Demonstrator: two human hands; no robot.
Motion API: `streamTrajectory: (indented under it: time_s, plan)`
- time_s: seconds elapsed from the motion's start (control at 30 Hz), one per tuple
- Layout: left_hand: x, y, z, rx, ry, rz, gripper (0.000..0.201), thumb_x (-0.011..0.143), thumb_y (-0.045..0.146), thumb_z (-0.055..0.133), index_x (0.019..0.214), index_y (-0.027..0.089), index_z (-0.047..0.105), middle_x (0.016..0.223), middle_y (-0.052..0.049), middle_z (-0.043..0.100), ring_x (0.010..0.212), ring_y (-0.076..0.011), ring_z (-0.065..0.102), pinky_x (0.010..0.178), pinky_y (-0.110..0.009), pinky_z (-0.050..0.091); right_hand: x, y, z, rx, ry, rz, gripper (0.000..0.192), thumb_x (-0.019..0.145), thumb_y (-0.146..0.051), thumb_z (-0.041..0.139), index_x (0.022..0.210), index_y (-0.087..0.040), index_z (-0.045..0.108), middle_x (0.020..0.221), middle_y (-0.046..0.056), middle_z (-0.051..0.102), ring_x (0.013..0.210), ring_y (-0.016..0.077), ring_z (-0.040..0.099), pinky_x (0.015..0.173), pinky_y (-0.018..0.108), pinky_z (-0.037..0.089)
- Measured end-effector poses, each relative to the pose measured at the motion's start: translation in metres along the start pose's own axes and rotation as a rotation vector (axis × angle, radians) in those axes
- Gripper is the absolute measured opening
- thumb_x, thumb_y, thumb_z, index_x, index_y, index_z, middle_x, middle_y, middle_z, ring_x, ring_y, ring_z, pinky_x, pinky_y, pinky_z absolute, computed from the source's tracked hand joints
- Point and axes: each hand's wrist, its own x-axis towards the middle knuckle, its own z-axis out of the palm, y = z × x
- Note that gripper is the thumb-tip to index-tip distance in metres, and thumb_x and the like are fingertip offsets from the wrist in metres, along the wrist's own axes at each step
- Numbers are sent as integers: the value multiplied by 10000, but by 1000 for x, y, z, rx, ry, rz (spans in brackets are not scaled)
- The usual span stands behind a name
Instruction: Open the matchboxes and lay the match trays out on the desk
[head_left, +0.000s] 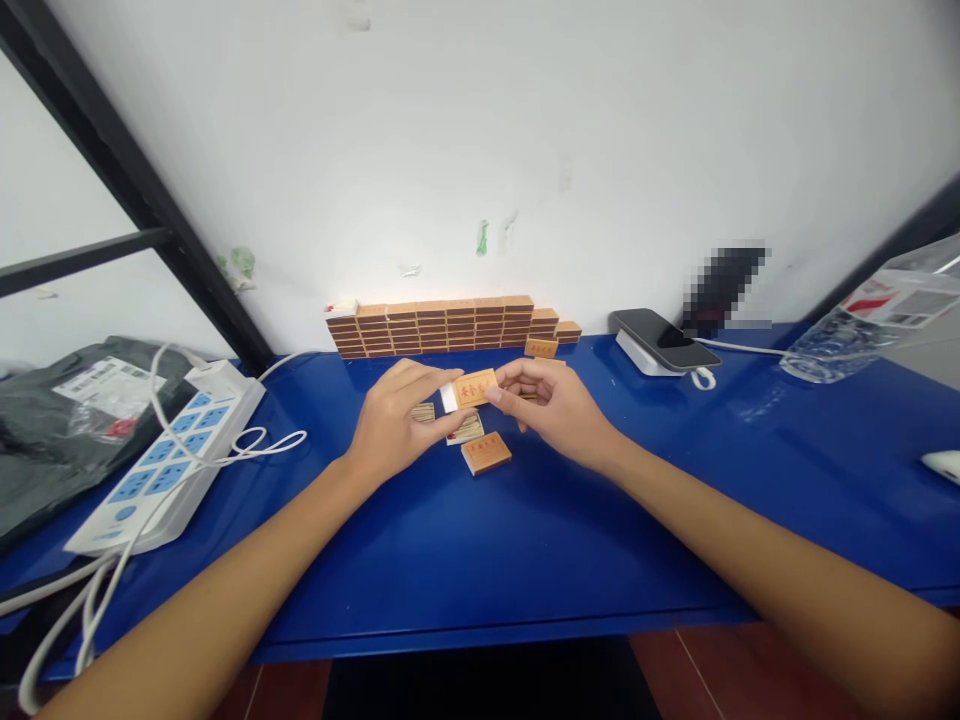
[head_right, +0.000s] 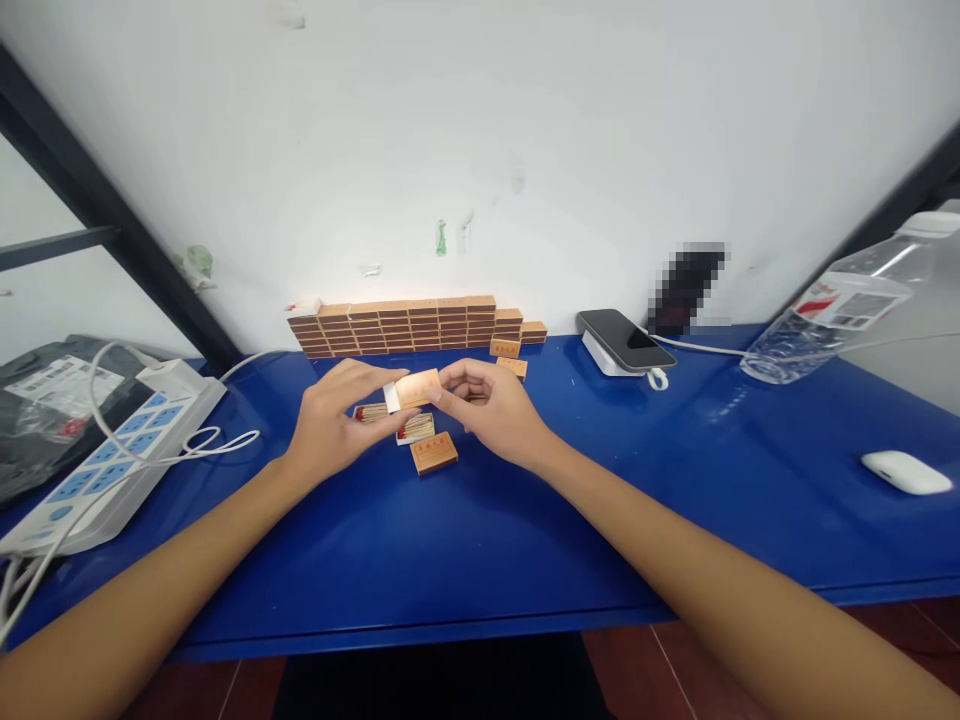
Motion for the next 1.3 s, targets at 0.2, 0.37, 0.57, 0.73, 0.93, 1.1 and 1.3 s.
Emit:
streamTrajectory:
  time_s: [0.2, 0.37, 0.57, 0.73, 0.93, 1.1, 1.3]
  plan:
    - [-1, -2, -1, 13, -9, 73, 427, 897, 333, 814, 1293, 223, 701, 1093, -77, 787, 935, -218, 702, 846, -384, 572, -1, 0, 3, 60, 20, 104, 472, 866, -665, 740, 957, -224, 596, 709, -11, 662, 546, 127, 591, 446, 244, 485]
    - [1, -2, -4, 100, -4, 184, 451, 918, 287, 787, 1351, 248, 663, 1128, -57, 793, 954, -230, 696, 851, -393, 565, 0, -2, 0, 43, -39, 210, 502, 909, -711, 658, 963, -213, 639, 633, -9, 617, 506, 123, 552, 407, 233, 418]
    - [0, -9, -3, 99, -61, -1, 491, 920, 422, 777, 1359, 233, 666, 1200, -78, 773, 1132, -264, 664, 994, -450, 521, 6, -1, -14, -78, -49, 109, 463, 870, -616, 756, 1074, -206, 686, 739, 3, 644, 602, 137, 572, 485, 263, 452]
    - [-3, -15, -2, 83, -254, -173, 356, 968, 472, 710, 1239, 241, 727, 1204, -65, 763, 1174, -276, 618, 1041, -495, 435, 10, 10, -21, -200, -59, 9, 439, 844, -527, 803, 1132, -219, 682, 696, -28, 600, 618, 153, 556, 597, 320, 463]
    - [-1, -19, -2, 25, -340, -237, 287, 951, 470, 733, 1125, 241, 738, 1159, -57, 756, 1145, -266, 607, 1024, -466, 426, 11, 11, -23, -334, -62, -39, 348, 881, -432, 756, 1162, -238, 687, 744, -22, 593, 616, 148, 499, 610, 326, 438]
    - [-3, -28, 0, 52, -309, -227, 323, 943, 494, 733, 1121, 226, 747, 1125, -77, 754, 1098, -271, 622, 985, -468, 444, 16, -1, -53, -515, -7, -121, 397, 897, -425, 728, 1236, -225, 670, 1009, 62, 707, 744, 185, 590, 706, 368, 496]
    - [-9, -35, 2, 75, -322, -199, 313, 945, 483, 733, 1128, 231, 761, 1098, -82, 763, 1078, -280, 630, 966, -483, 456, 23, 5, -90, -633, -12, -120, 376, 889, -458, 724, 1187, -229, 721, 1140, 110, 730, 990, 268, 651, 783, 403, 525]
